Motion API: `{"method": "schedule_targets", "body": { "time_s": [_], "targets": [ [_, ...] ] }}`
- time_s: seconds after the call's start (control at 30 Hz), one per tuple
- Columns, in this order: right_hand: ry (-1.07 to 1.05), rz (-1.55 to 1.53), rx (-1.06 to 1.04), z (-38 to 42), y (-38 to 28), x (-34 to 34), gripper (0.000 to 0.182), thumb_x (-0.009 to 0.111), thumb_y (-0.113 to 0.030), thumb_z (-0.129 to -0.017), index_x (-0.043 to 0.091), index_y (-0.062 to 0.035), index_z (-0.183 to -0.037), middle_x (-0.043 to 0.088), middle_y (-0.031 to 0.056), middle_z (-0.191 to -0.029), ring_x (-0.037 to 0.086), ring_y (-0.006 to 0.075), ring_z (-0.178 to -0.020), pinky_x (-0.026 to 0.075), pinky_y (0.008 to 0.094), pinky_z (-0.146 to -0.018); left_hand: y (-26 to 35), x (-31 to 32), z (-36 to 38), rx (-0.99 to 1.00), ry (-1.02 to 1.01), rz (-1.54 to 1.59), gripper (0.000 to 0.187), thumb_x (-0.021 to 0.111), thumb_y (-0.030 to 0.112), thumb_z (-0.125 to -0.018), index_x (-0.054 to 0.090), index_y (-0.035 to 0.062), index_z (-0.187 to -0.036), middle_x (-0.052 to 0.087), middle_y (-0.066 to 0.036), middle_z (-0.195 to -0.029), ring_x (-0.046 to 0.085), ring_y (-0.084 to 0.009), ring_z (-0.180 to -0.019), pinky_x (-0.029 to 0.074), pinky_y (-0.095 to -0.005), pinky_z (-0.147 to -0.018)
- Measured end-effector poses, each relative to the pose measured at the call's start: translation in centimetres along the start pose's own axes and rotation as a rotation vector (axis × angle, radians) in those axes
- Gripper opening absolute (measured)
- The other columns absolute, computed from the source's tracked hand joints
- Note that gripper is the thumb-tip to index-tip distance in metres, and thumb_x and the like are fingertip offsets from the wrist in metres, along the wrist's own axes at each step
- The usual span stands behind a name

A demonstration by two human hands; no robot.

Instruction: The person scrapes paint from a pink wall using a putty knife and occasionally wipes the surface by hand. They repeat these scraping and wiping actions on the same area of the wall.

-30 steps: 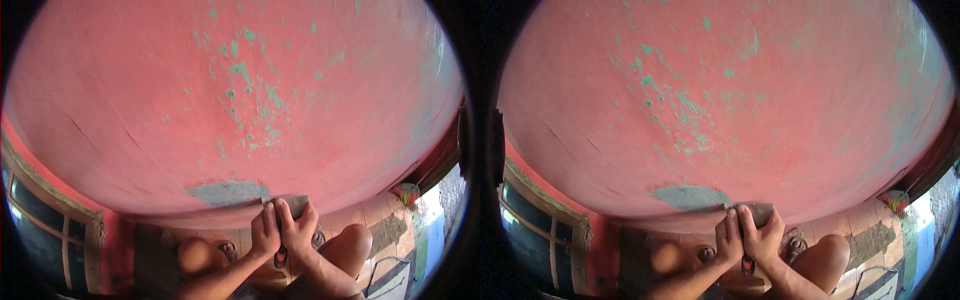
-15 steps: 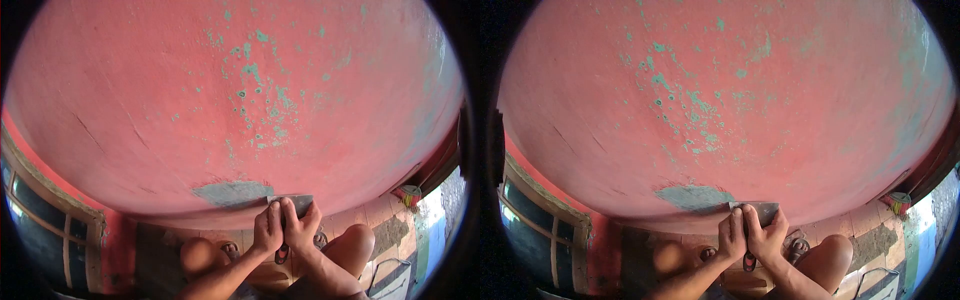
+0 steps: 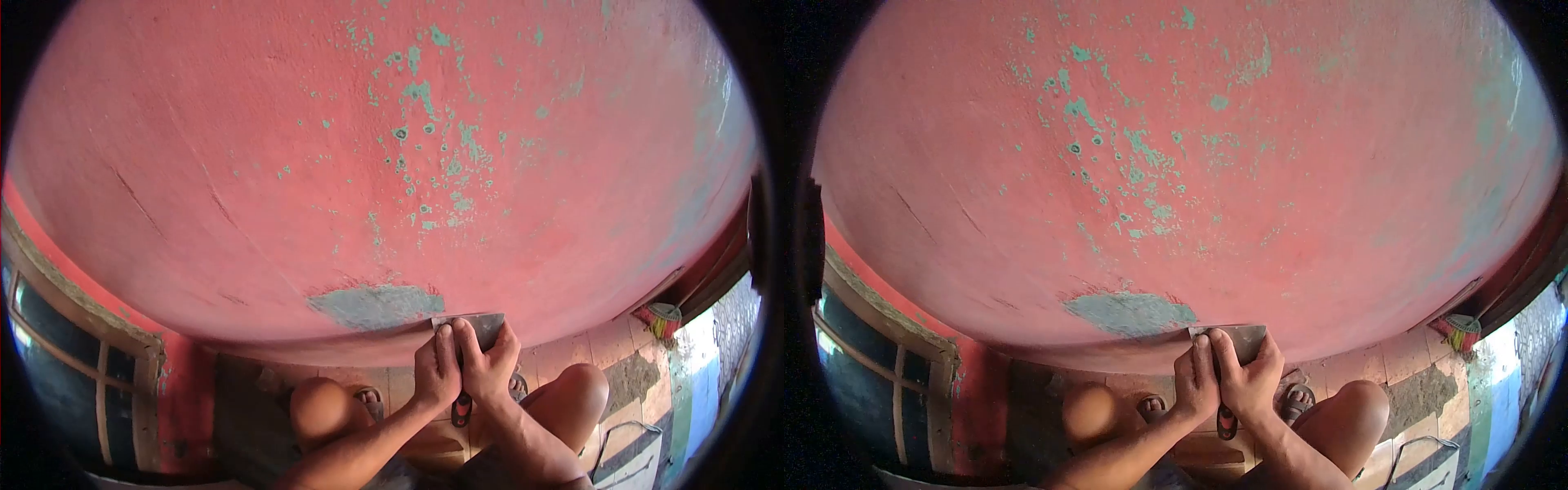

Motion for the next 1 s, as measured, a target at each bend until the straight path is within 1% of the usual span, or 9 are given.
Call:
{"method": "schedule_targets", "body": {
  "time_s": [0.1,0.23,0.33,0.47,0.6,0.73,0.77,0.9,1.0],
  "targets": [
    [0.001,-0.001,0.026,0.0,0.1,-0.1,0.024,0.075,-0.017,-0.087,0.064,0.0047,-0.089,0.069,0.0096,-0.075,0.06,0.0101,-0.07,0.05,0.0288,-0.064,0.4,0.1,0.1,0.031,0.078,0.002,0.049,0.032,0.035,-0.109,0.055,-0.002,-0.087,0.058,-0.011,-0.073,0.053,-0.0162,-0.069,0.045,-0.0353,-0.061],
    [0.039,0.005,-0.026,0.2,0.6,-0.1,0.025,0.075,-0.017,-0.087,0.064,0.0049,-0.09,0.069,0.0105,-0.076,0.061,0.0109,-0.071,0.051,0.029,-0.065,-0.3,-0.2,-0.2,0.055,-0.012,-0.027,0.047,0.034,0.033,-0.109,0.055,-0.0025,-0.088,0.058,-0.013,-0.071,0.054,-0.0153,-0.071,0.044,-0.0351,-0.06],
    [0.054,-0.025,-0.029,0.3,0.2,0.3,0.023,0.074,-0.016,-0.088,0.064,0.0047,-0.09,0.069,0.0095,-0.077,0.061,0.0102,-0.072,0.051,0.0287,-0.065,-0.3,-0.6,-0.4,0.082,-0.022,-0.031,0.042,0.037,0.029,-0.108,0.059,-0.0038,-0.092,0.063,-0.018,-0.075,0.061,-0.0205,-0.069,0.046,-0.0364,-0.06],
    [0.039,-0.02,-0.021,1.0,0.0,0.0,0.021,0.073,-0.014,-0.089,0.064,0.0047,-0.091,0.069,0.0079,-0.078,0.06,0.0095,-0.073,0.051,0.0281,-0.066,-0.5,-0.4,0.1,0.037,0.036,-0.024,0.041,0.038,0.028,-0.108,0.058,-0.0036,-0.092,0.061,-0.02,-0.073,0.063,-0.0212,-0.07,0.046,-0.0372,-0.059],
    [0.084,0.045,-0.068,0.6,0.3,0.0,0.023,0.073,-0.017,-0.088,0.064,0.0044,-0.089,0.068,0.0057,-0.077,0.057,0.009,-0.07,0.049,0.0286,-0.064,-0.4,-0.3,-0.1,0.118,-0.017,-0.047,0.041,0.039,0.029,-0.108,0.058,-0.0039,-0.092,0.059,-0.019,-0.071,0.062,-0.0211,-0.071,0.046,-0.0366,-0.06],
    [0.054,-0.017,0.0,0.7,0.4,-0.4,0.023,0.073,-0.016,-0.088,0.064,0.0051,-0.091,0.069,0.0071,-0.079,0.059,0.0091,-0.073,0.05,0.0278,-0.066,-0.7,0.1,0.3,0.032,0.063,0.015,0.043,0.038,0.03,-0.108,0.058,-0.0047,-0.092,0.061,-0.018,-0.072,0.063,-0.019,-0.073,0.046,-0.0367,-0.06],
    [0.07,-0.02,-0.004,1.1,0.0,-0.4,0.023,0.073,-0.016,-0.088,0.064,0.0049,-0.09,0.068,0.0064,-0.077,0.058,0.009,-0.071,0.05,0.0279,-0.065,-1.8,0.1,0.5,-0.063,-0.022,0.057,0.044,0.038,0.03,-0.108,0.059,-0.0049,-0.091,0.062,-0.019,-0.072,0.062,-0.0185,-0.072,0.046,-0.0367,-0.06],
    [0.08,-0.009,-0.068,0.2,-0.5,-0.1,0.022,0.073,-0.016,-0.088,0.063,0.0042,-0.088,0.066,0.005,-0.074,0.056,0.0088,-0.068,0.049,0.0282,-0.062,-0.3,-0.2,-0.3,0.042,-0.03,0.009,0.044,0.039,0.03,-0.108,0.059,-0.005,-0.09,0.062,-0.019,-0.071,0.062,-0.0178,-0.069,0.045,-0.0372,-0.057],
    [0.058,-0.028,-0.05,-0.1,-0.5,0.0,0.022,0.074,-0.016,-0.088,0.063,0.0037,-0.087,0.066,0.0047,-0.073,0.056,0.008,-0.068,0.048,0.0275,-0.061,-0.3,0.0,0.3,0.128,0.108,-0.093,0.044,0.038,0.03,-0.108,0.059,-0.0047,-0.09,0.062,-0.018,-0.071,0.062,-0.0184,-0.068,0.045,-0.0369,-0.057]
  ]
}}
Point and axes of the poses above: each hand's wrist, its own z-axis away from the middle knuckle, its own x-axis out of the palm, y = z × x, the point moved 6 cm from there along -z, towards the middle knuckle
